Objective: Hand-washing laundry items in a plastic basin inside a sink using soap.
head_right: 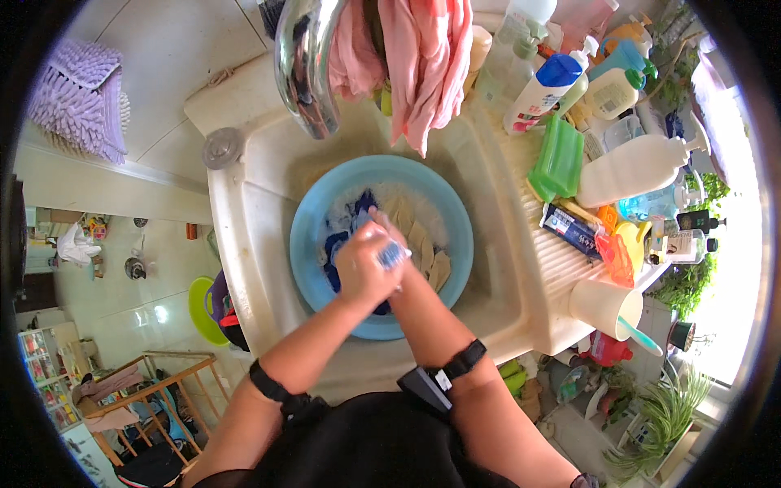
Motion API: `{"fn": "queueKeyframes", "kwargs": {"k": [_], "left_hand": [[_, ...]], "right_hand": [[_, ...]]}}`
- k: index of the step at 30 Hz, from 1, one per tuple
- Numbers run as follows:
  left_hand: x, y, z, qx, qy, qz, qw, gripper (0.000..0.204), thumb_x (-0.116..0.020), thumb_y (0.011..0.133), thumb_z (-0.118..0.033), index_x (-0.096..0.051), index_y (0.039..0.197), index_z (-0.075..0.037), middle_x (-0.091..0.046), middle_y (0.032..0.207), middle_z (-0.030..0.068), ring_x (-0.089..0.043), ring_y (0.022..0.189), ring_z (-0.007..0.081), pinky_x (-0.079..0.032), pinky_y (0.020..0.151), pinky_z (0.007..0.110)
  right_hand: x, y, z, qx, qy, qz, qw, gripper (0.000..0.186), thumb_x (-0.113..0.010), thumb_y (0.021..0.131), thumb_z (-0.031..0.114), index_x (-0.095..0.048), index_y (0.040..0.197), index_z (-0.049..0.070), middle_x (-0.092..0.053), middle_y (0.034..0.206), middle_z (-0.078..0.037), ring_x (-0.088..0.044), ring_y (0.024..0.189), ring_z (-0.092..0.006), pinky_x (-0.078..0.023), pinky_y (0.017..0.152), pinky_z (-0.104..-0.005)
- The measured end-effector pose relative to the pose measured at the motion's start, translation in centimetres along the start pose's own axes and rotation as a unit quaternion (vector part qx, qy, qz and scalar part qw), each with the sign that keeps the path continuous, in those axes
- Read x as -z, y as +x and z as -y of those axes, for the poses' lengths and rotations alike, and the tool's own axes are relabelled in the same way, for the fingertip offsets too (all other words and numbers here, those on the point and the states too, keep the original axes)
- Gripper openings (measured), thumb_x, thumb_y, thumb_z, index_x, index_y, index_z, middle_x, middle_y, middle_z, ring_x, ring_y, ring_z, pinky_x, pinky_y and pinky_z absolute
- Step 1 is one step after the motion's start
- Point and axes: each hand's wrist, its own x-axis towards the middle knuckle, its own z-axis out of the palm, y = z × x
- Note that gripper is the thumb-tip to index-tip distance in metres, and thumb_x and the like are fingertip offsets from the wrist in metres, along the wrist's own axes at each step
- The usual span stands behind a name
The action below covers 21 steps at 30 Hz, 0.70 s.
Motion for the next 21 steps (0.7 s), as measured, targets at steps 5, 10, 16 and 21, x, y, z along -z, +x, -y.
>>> {"fn": "queueKeyframes", "kwargs": {"k": [5,10,16,21], "left_hand": [[1.0,4.0,6.6,0.223,0.066,-0.073,0.970,0.024,-0.067,0.058,-0.019,-0.058,0.076,-0.005,-0.060,0.071,0.0144,-0.059,0.069,0.0321,-0.047,0.063,0.039],[-1.1,2.6,4.1,0.050,0.049,-0.093,0.993,0.017,-0.065,0.060,-0.017,-0.057,0.068,-0.004,-0.057,0.066,0.0146,-0.057,0.063,0.0343,-0.046,0.058,0.040],[-1.5,2.2,2.1,0.016,0.006,-0.097,0.995,0.017,-0.064,0.062,-0.018,-0.054,0.065,-0.003,-0.056,0.069,0.0152,-0.056,0.065,0.0341,-0.045,0.058,0.040],[0.2,3.0,7.5,0.135,0.074,-0.087,0.984,0.019,-0.062,0.065,-0.023,-0.061,0.072,-0.005,-0.059,0.074,0.0134,-0.058,0.070,0.0320,-0.047,0.065,0.039]], "right_hand": [[-11.0,0.5,1.9,-0.207,-0.163,-0.348,0.899,0.034,-0.042,0.084,0.033,-0.052,0.106,0.009,-0.054,0.101,-0.004,-0.051,0.097,-0.0166,-0.044,0.072,-0.0317],[-0.4,0.6,-0.4,-0.026,-0.010,-0.107,0.994,0.030,-0.034,0.088,0.029,-0.051,0.104,0.010,-0.056,0.098,-0.005,-0.056,0.086,-0.0193,-0.046,0.074,-0.0344],[1.0,2.3,0.5,-0.038,0.082,0.169,0.981,0.027,-0.036,0.087,0.028,-0.054,0.096,0.010,-0.056,0.088,-0.005,-0.055,0.081,-0.0167,-0.046,0.065,-0.0306],[-6.7,1.3,0.9,-0.200,-0.106,-0.259,0.939,0.032,-0.035,0.088,0.030,-0.051,0.105,0.008,-0.057,0.091,-0.007,-0.057,0.081,-0.0194,-0.048,0.068,-0.0344]]}}
